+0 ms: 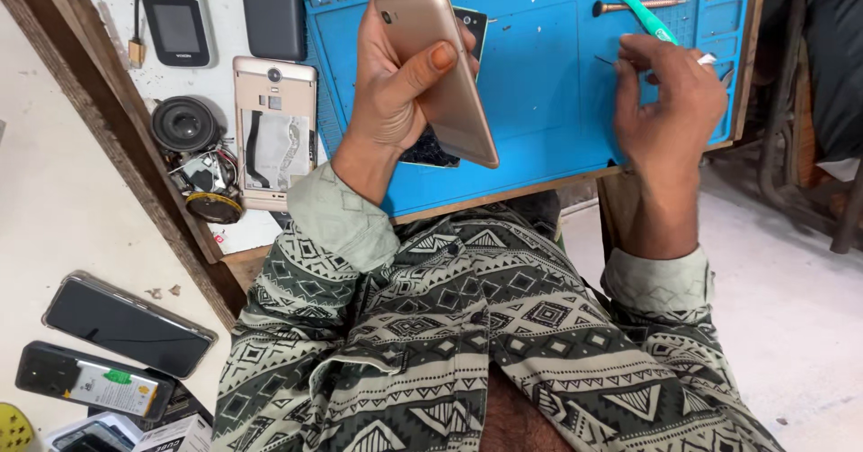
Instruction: The person works on a smartphone at a repair bench, prying at the phone's edge and manipulating small components near its side, then presses the phone's parts together and handles the device, ending by holding and touching the phone's screen on the mat.
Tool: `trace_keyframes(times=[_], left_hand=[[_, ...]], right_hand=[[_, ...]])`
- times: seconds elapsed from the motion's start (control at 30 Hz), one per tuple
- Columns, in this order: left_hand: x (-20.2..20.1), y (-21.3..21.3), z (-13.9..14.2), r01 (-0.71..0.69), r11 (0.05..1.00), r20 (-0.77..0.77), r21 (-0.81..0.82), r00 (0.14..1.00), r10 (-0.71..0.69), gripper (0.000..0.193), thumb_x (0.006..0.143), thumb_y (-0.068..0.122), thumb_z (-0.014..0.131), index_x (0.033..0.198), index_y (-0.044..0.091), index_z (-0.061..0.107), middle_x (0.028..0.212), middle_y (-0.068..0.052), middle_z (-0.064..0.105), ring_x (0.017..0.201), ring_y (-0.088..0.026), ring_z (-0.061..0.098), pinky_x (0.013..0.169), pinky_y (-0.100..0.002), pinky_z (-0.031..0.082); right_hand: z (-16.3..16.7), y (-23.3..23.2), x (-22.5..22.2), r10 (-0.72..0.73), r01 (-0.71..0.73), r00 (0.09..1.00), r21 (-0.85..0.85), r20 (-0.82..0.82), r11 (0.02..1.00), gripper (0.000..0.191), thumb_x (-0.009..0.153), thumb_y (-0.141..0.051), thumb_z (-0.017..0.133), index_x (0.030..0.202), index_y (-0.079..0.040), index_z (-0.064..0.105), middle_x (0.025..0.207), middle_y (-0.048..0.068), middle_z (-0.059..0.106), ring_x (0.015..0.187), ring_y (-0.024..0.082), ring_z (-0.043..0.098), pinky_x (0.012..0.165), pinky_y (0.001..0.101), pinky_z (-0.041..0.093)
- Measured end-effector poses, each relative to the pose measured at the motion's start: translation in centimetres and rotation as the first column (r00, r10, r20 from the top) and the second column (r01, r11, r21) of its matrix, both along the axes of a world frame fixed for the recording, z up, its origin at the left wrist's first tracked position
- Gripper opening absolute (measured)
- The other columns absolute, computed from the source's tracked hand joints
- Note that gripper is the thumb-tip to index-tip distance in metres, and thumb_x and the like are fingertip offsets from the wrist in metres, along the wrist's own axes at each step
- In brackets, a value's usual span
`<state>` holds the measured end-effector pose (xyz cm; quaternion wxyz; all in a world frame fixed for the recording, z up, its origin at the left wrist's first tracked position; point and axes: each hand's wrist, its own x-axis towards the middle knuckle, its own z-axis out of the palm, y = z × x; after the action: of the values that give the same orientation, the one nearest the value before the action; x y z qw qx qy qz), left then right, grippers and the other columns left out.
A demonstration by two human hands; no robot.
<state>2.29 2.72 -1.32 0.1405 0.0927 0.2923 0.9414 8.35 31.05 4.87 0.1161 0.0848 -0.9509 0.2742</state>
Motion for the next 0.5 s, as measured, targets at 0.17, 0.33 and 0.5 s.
trace_keyframes(times=[0.17, 0.33, 0.5], left_hand=[[0.0, 0.2, 0.1, -0.009, 1.000, 0.033, -0.005, 0.999, 0.009, 0.057, 0.092, 0.019, 0.090, 0.133, 0.013, 0.052, 0.099, -0.011, 0.069, 0.088, -0.021, 0.072, 0.077, -0.037, 0.065], [0.1, 0.2, 0.3, -0.072, 0.997, 0.116, -0.023, 0.991, 0.074, 0.059, 0.088, 0.017, 0.092, 0.131, 0.011, 0.051, 0.104, -0.008, 0.064, 0.089, -0.020, 0.070, 0.079, -0.039, 0.065], [-0.2, 0.1, 0.4, -0.071, 0.996, 0.076, -0.059, 0.994, 0.075, 0.058, 0.088, 0.023, 0.091, 0.131, 0.012, 0.054, 0.100, -0.009, 0.066, 0.086, -0.022, 0.071, 0.080, -0.041, 0.065]], right_hand=[[-1.2, 0.4, 0.2, 0.007, 0.012, 0.998, 0.283, -0.063, 0.959, 0.022, 0.099, -0.001, 0.078, 0.118, -0.011, 0.074, 0.106, 0.006, 0.077, 0.092, 0.028, 0.070, 0.081, 0.0406, 0.053], [-1.9, -0.7, -0.1, 0.002, 0.067, 0.993, 0.590, -0.116, 0.805, 0.022, 0.087, -0.005, 0.072, 0.107, -0.015, 0.074, 0.093, 0.006, 0.071, 0.087, 0.029, 0.065, 0.076, 0.0430, 0.048], [-1.1, -0.7, -1.4, 0.040, 0.015, 0.996, 0.627, -0.074, 0.779, 0.019, 0.083, -0.006, 0.070, 0.100, -0.014, 0.071, 0.089, 0.007, 0.068, 0.082, 0.028, 0.063, 0.073, 0.0409, 0.047]])
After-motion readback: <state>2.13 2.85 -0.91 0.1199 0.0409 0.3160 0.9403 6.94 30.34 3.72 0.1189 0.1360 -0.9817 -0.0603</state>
